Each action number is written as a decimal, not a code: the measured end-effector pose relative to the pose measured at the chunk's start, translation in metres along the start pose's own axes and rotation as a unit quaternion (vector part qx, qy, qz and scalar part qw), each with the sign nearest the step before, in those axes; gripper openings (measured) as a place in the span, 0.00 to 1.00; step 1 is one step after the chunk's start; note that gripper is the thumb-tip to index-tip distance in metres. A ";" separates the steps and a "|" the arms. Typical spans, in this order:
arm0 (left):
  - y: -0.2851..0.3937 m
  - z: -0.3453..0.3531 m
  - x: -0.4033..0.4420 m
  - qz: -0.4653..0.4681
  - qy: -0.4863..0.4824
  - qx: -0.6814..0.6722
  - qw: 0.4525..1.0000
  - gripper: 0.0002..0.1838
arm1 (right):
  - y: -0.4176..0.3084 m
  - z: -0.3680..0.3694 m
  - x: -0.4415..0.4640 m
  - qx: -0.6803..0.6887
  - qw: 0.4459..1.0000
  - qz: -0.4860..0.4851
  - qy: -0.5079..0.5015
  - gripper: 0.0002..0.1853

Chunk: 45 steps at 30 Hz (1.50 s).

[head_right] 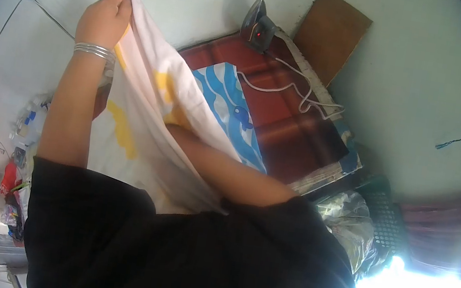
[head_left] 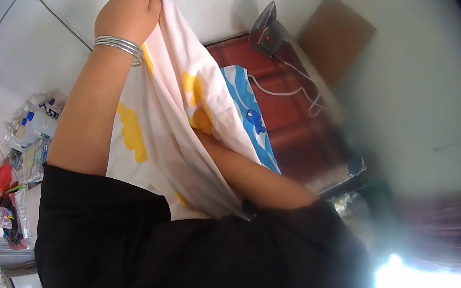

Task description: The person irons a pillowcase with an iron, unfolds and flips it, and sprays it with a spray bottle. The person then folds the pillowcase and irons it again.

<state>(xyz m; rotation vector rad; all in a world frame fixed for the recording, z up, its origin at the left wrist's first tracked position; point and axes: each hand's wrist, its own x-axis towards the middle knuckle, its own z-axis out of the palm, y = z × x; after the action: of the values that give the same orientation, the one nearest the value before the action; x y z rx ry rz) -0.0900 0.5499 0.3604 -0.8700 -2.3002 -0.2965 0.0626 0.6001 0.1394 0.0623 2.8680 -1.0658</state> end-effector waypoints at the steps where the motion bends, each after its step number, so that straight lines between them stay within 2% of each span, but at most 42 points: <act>1: 0.006 -0.010 -0.003 -0.008 -0.017 0.012 1.000 0.17 | 0.000 0.005 0.007 0.007 1.000 0.001 -0.003 0.27; 11: -0.007 -0.033 -0.009 0.002 -0.029 0.068 0.997 0.17 | -0.014 0.029 0.035 0.054 0.998 -0.024 -0.028 0.27; 21: -0.025 -0.006 0.012 -0.003 -0.085 0.022 0.996 0.17 | -0.014 0.036 0.026 0.072 0.997 -0.020 -0.029 0.28; 25: -0.030 -0.003 0.016 -0.021 -0.084 0.027 0.996 0.17 | -0.009 0.018 0.008 0.170 0.984 -0.042 -0.017 0.28; 28: -0.033 0.003 0.021 -0.003 -0.120 0.057 0.991 0.17 | 0.005 -0.005 -0.016 0.281 0.958 -0.055 -0.008 0.28; 31: -0.040 0.021 0.026 0.001 -0.132 0.032 0.991 0.15 | 0.018 -0.025 -0.047 0.383 0.920 -0.078 0.007 0.28; 33: -0.041 0.029 0.027 -0.010 -0.188 -0.029 0.982 0.17 | 0.023 -0.024 -0.067 0.428 0.899 -0.090 0.016 0.28; 34: -0.040 0.032 0.027 -0.005 -0.189 -0.032 0.981 0.17 | 0.029 -0.027 -0.073 0.428 0.899 -0.086 0.021 0.28; 35: -0.039 0.034 0.026 -0.011 -0.241 -0.052 0.969 0.20 | 0.034 -0.031 -0.079 0.273 0.961 -0.004 -0.030 0.25; 37: -0.035 0.032 0.020 -0.031 -0.344 -0.101 0.933 0.26 | 0.060 -0.028 -0.087 0.111 0.987 0.082 -0.078 0.22; 38: -0.034 0.028 0.016 -0.027 -0.344 -0.101 0.933 0.26 | 0.091 -0.013 -0.084 0.241 0.959 0.130 -0.066 0.20; 39: -0.032 0.024 0.011 -0.021 -0.413 -0.042 0.910 0.25 | 0.096 -0.015 -0.087 0.367 0.912 0.174 -0.051 0.18; 40: -0.031 0.021 0.006 -0.014 -0.478 0.019 0.878 0.24 | 0.101 -0.017 -0.094 0.370 0.911 0.175 -0.049 0.18; 42: -0.029 0.022 -0.002 0.052 -0.572 0.226 0.787 0.22 | 0.103 -0.025 -0.109 0.357 0.917 0.170 -0.042 0.22; 43: -0.030 0.024 -0.005 0.057 -0.571 0.227 0.787 0.22 | 0.103 -0.024 -0.114 0.360 0.916 0.172 -0.038 0.22; 45: -0.040 0.029 -0.012 0.072 -0.525 0.388 0.754 0.19 | 0.102 -0.018 -0.127 0.356 0.915 0.188 -0.032 0.16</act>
<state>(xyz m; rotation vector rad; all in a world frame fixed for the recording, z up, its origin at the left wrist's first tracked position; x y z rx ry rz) -0.1239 0.5257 0.3316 -0.8140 -2.8219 1.4988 0.1945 0.6878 0.0975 0.5753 2.1195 -1.8787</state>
